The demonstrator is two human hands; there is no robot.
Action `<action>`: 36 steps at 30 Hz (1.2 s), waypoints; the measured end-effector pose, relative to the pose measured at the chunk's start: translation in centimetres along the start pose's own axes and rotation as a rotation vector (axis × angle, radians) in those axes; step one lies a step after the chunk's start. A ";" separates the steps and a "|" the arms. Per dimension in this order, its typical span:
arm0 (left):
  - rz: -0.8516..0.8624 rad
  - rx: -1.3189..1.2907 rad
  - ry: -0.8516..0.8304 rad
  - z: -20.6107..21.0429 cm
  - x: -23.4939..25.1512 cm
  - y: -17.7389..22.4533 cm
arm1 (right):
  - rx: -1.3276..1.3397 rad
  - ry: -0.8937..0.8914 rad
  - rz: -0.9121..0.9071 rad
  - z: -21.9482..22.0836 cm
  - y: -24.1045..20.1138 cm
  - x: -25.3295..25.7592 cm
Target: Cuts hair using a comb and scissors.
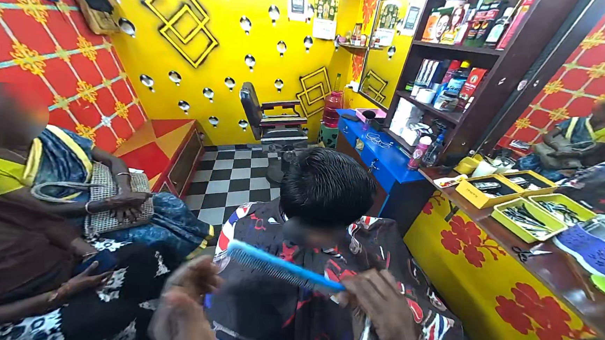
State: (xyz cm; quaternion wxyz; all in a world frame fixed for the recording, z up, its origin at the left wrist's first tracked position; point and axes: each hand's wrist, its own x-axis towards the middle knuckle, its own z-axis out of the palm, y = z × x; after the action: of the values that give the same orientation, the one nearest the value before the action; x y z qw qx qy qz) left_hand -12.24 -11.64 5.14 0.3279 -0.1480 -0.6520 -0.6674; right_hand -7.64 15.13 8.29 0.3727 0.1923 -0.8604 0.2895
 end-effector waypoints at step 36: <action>0.603 0.448 -0.705 2.7 11.5 -4.4 | 0.515 -0.126 1.015 -6.9 3.7 -3.6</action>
State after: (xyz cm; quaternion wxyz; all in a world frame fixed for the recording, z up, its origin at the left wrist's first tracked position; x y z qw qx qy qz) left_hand -24.19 -12.09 9.19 0.2896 -0.4716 -0.7783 -0.2965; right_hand -3.63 22.78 8.13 0.0762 -0.1435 -0.7672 0.6205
